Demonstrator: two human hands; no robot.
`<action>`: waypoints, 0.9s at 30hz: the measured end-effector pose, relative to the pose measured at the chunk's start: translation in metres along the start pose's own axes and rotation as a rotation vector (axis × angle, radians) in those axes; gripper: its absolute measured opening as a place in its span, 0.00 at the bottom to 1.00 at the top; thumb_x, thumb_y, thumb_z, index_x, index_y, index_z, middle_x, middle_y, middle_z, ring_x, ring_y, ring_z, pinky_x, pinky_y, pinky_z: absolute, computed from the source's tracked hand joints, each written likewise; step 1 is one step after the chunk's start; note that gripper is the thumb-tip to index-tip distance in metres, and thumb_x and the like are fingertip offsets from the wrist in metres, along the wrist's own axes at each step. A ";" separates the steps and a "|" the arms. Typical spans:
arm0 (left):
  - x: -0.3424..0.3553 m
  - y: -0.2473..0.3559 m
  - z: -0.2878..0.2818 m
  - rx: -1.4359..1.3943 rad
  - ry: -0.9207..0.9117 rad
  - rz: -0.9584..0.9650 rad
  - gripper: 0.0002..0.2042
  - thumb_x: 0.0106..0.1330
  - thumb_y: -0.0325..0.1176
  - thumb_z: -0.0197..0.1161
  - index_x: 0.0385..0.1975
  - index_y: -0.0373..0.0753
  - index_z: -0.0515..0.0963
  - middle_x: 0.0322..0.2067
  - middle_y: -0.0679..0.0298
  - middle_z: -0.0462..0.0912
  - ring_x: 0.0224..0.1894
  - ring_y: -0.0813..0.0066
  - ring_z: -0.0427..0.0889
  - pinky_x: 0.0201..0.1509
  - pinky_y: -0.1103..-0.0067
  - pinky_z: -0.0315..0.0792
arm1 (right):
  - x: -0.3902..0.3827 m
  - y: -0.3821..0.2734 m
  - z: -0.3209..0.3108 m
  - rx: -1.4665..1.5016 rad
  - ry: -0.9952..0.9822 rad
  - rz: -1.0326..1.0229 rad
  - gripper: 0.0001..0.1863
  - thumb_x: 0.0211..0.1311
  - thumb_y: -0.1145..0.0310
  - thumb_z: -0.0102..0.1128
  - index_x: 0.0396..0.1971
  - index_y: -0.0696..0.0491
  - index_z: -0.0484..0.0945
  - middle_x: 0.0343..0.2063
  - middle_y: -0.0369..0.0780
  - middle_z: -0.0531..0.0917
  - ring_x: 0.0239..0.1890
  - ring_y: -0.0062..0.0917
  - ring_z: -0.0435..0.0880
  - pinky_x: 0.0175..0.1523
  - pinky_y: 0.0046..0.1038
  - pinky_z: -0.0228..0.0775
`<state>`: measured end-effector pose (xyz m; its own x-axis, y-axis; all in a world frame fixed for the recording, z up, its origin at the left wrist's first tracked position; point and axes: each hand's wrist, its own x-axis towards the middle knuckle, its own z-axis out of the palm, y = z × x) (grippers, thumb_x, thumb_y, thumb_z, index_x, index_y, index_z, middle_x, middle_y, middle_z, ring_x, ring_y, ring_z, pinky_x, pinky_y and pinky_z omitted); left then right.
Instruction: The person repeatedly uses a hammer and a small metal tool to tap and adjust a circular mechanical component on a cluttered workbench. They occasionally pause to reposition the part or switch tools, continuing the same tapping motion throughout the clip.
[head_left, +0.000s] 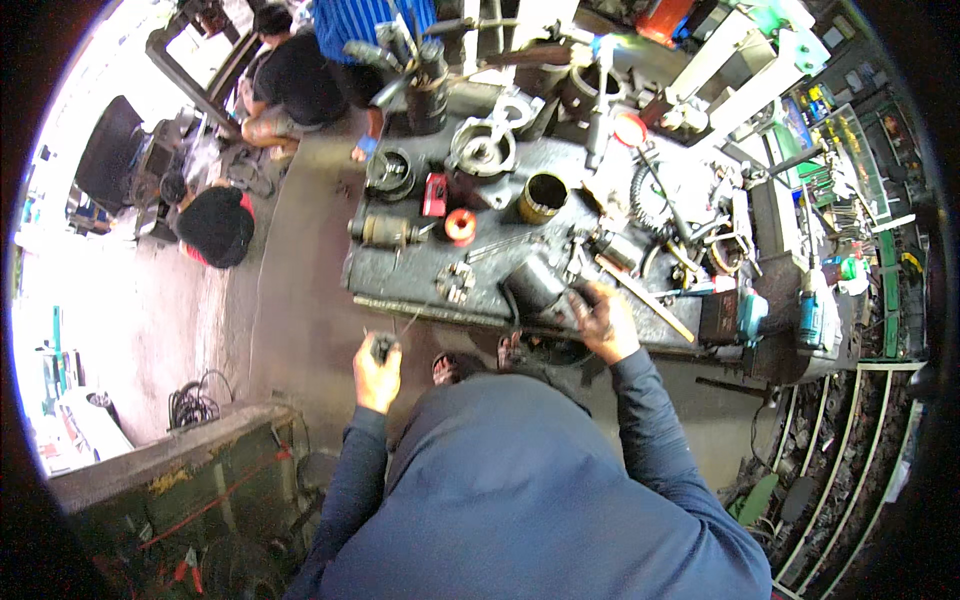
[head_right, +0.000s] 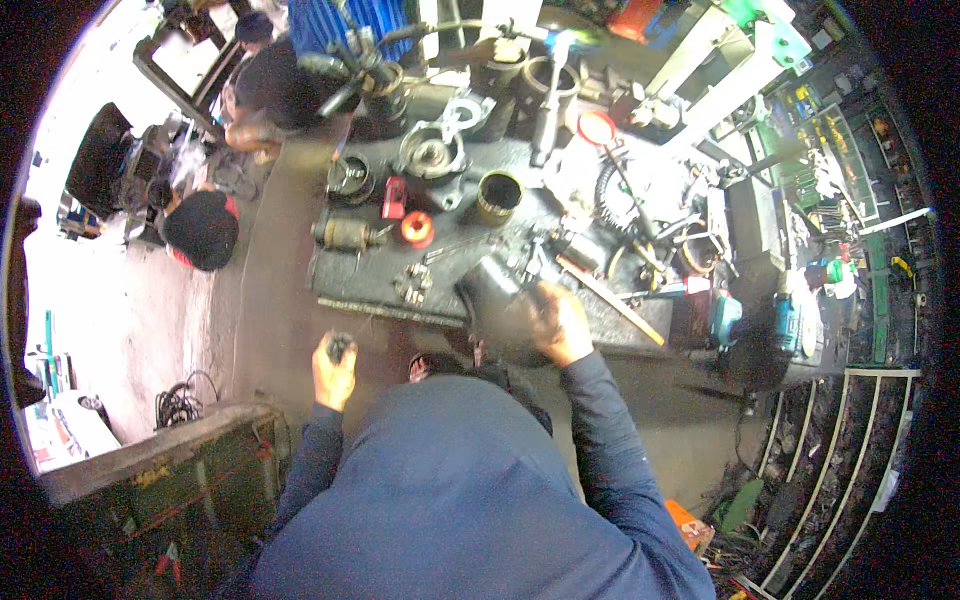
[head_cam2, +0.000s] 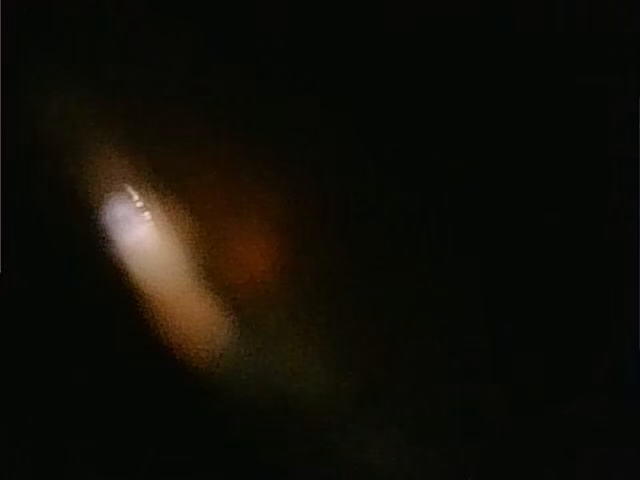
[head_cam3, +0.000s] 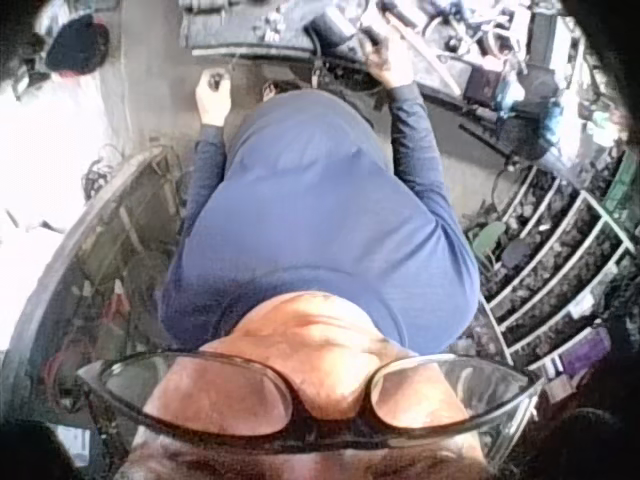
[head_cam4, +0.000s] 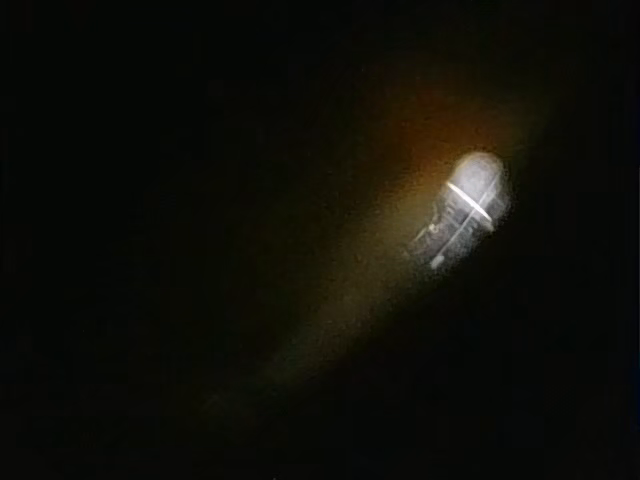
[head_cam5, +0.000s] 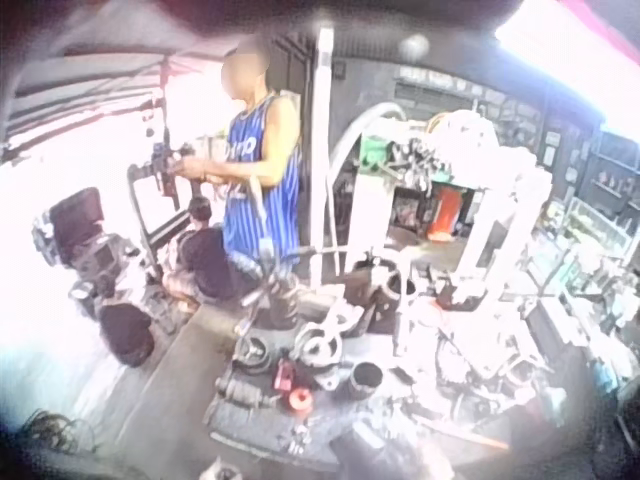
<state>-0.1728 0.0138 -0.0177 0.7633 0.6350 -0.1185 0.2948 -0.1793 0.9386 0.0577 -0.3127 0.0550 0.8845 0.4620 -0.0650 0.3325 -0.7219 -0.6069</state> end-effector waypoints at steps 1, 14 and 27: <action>-0.003 0.003 0.002 -0.004 0.002 -0.012 0.03 0.65 0.21 0.63 0.36 0.34 0.77 0.29 0.66 0.81 0.32 0.79 0.76 0.40 0.78 0.74 | 0.001 -0.004 -0.001 0.016 0.116 -0.226 0.10 0.67 0.68 0.63 0.38 0.60 0.83 0.28 0.50 0.85 0.32 0.42 0.85 0.40 0.38 0.75; -0.026 -0.007 0.003 0.085 0.102 -0.068 0.03 0.63 0.22 0.61 0.34 0.36 0.77 0.27 0.69 0.77 0.30 0.81 0.74 0.37 0.80 0.72 | 0.003 0.023 -0.008 0.101 -0.069 -0.081 0.12 0.66 0.65 0.60 0.41 0.57 0.84 0.36 0.51 0.85 0.42 0.50 0.84 0.49 0.44 0.75; -0.018 0.011 0.027 0.067 0.097 -0.049 0.03 0.62 0.21 0.62 0.34 0.35 0.77 0.25 0.66 0.79 0.27 0.79 0.75 0.35 0.78 0.73 | 0.009 0.014 -0.012 0.092 -0.061 -0.110 0.13 0.66 0.63 0.61 0.40 0.58 0.83 0.36 0.51 0.85 0.42 0.49 0.84 0.48 0.44 0.75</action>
<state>-0.1671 -0.0198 -0.0139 0.6887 0.7136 -0.1284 0.3706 -0.1942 0.9083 0.0744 -0.3248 0.0558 0.8219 0.5682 -0.0405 0.3925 -0.6163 -0.6827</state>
